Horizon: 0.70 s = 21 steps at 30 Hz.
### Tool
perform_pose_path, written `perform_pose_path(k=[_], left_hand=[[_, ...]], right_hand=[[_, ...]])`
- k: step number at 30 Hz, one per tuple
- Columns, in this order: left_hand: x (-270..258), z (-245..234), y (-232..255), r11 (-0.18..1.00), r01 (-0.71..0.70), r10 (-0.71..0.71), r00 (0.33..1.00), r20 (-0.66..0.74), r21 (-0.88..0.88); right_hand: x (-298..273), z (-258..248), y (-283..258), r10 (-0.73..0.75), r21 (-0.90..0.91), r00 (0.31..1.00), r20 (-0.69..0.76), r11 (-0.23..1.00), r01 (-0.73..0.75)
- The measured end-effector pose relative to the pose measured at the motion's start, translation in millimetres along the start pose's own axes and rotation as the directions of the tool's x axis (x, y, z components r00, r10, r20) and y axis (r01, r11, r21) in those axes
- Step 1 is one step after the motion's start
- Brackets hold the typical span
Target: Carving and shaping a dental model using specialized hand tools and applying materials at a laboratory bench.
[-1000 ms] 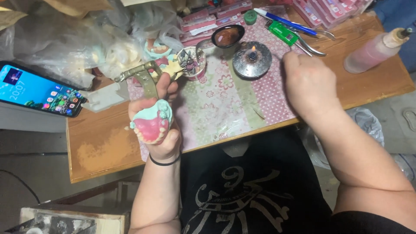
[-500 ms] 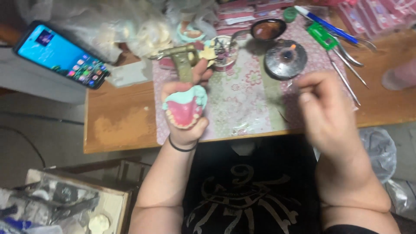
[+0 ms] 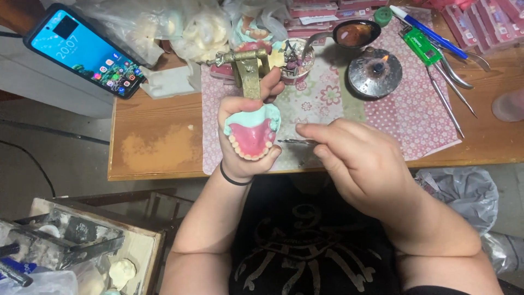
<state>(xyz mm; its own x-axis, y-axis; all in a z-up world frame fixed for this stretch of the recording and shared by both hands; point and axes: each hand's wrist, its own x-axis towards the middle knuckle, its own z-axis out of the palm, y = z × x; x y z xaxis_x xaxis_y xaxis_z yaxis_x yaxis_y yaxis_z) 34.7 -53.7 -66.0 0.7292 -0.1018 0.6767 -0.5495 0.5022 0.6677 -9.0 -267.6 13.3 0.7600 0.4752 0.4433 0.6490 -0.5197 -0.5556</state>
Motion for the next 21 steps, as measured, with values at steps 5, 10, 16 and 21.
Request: perform_pose_path(k=[5, 10, 16, 21], left_hand=[[-2.2, 0.0, 1.2, 1.000, 0.011, -0.011, 1.000, 0.016, 0.028], [-1.4, 0.5, 2.3, 0.999, 0.012, -0.014, 0.999, 0.037, 0.052], [-2.7, 1.2, 4.0, 0.998, 0.039, -0.043, 0.997, 0.059, 0.056], [-3.5, 0.8, 3.7, 0.997, 0.051, -0.054, 0.997, 0.057, 0.066]], right_hand=[[3.3, -3.3, -1.8, 0.129, 0.006, 0.988, 0.085, 0.991, -0.130], [5.9, -5.1, 2.1, 0.043, 0.061, 0.996, 0.079, 0.997, -0.048], [8.7, -12.8, 6.6, 0.016, 0.042, 0.992, 0.124, 0.999, -0.021], [9.9, -14.6, 9.4, 0.002, 0.022, 0.991, 0.137, 1.000, -0.005]])
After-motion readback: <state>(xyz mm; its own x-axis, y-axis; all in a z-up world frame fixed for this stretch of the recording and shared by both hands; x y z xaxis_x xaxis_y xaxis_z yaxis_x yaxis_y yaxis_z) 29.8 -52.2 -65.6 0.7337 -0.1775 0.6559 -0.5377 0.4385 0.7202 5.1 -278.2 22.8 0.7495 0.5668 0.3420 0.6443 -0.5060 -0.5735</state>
